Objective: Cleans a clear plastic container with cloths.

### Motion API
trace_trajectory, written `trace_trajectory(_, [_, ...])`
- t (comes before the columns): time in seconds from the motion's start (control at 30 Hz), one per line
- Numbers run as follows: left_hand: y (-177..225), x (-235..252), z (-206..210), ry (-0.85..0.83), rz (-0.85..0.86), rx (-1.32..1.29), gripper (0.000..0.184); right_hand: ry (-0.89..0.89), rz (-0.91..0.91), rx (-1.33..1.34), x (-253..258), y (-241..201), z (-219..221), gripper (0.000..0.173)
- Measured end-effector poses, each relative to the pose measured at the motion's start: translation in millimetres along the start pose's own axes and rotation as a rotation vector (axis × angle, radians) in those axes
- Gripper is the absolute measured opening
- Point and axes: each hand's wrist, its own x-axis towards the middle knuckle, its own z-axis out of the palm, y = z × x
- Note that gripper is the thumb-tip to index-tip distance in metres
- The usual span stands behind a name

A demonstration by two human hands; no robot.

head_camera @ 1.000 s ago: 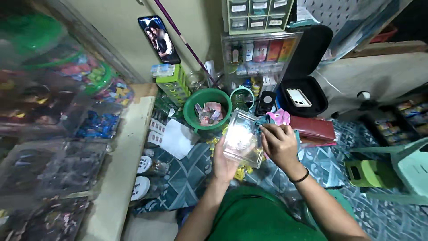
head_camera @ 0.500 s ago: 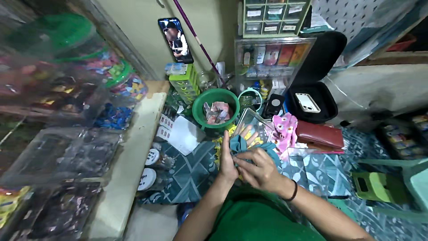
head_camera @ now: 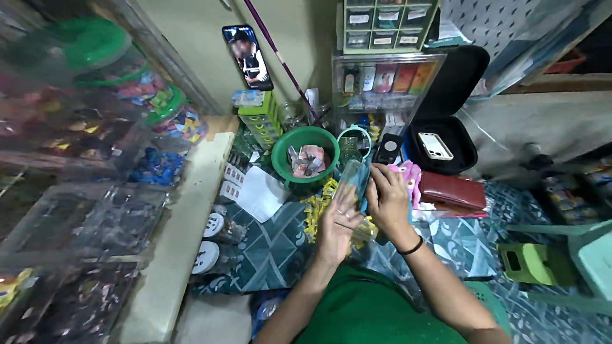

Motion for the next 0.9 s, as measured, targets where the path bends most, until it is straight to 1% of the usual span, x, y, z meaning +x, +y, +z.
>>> trace_trajectory(0.07, [3, 7, -6, 0.026, 0.058, -0.012, 0.056, -0.053, 0.087, -0.029, -15, 1, 2, 0.042])
trace_trajectory(0.13, [-1, 16, -5, 0.093, 0.082, 0.001, 0.055, -0.096, 0.071, -0.029, -31, -10, 7, 0.041])
trace_trajectory(0.2, [-3, 22, -4, 0.145, 0.099, 0.068, 0.056, -0.11, -0.029, -0.012, -45, -24, 11, 0.039])
trace_trajectory(0.27, [-1, 26, 1, 0.225, 0.1, 0.036, 0.054, -0.083, -0.18, 0.003, -59, -25, 10, 0.034])
trace_trajectory(0.33, [5, 28, 0, 0.237, 0.082, -0.066, 0.052, -0.05, -0.353, 0.011, -72, -10, 7, 0.028])
trace_trajectory(0.37, [7, 29, -4, 0.215, 0.08, -0.104, 0.053, -0.038, -0.414, 0.027, -76, 0, 5, 0.027])
trace_trajectory(0.4, [10, 30, -7, 0.204, 0.079, -0.122, 0.054, -0.031, -0.43, 0.055, -76, 10, 4, 0.026])
trace_trajectory(0.43, [12, 30, -7, 0.21, 0.059, -0.129, 0.053, -0.023, -0.406, 0.09, -73, 18, 2, 0.026])
trace_trajectory(0.5, [13, 25, -4, 0.222, -0.005, -0.118, 0.051, 0.006, -0.283, 0.157, -60, 27, -4, 0.03])
trace_trajectory(0.6, [9, 12, -5, 0.115, -0.112, -0.15, 0.053, 0.057, -0.07, 0.136, -26, 42, -21, 0.029])
trace_trajectory(0.67, [6, 4, -7, 0.019, -0.137, -0.187, 0.053, -0.025, 0.047, 0.153, -7, 50, -39, 0.035])
trace_trajectory(0.73, [6, 3, -9, -0.028, -0.133, -0.159, 0.055, -0.222, 0.141, 0.293, 5, 53, -60, 0.04])
trace_trajectory(0.77, [7, 3, -10, -0.032, -0.121, -0.105, 0.06, -0.339, 0.149, 0.361, 8, 54, -69, 0.041])
trace_trajectory(0.8, [8, 4, -10, -0.003, -0.111, -0.037, 0.064, -0.419, 0.131, 0.411, 8, 53, -75, 0.041])
trace_trajectory(0.83, [9, 6, -7, 0.076, -0.097, 0.039, 0.067, -0.446, 0.093, 0.442, 7, 51, -79, 0.038])
trace_trajectory(0.87, [8, 10, -5, 0.17, -0.08, 0.109, 0.066, -0.426, 0.039, 0.448, 4, 47, -83, 0.035])
trace_trajectory(0.9, [6, 14, -6, 0.224, -0.08, 0.151, 0.065, -0.382, -0.036, 0.427, 1, 42, -87, 0.033])
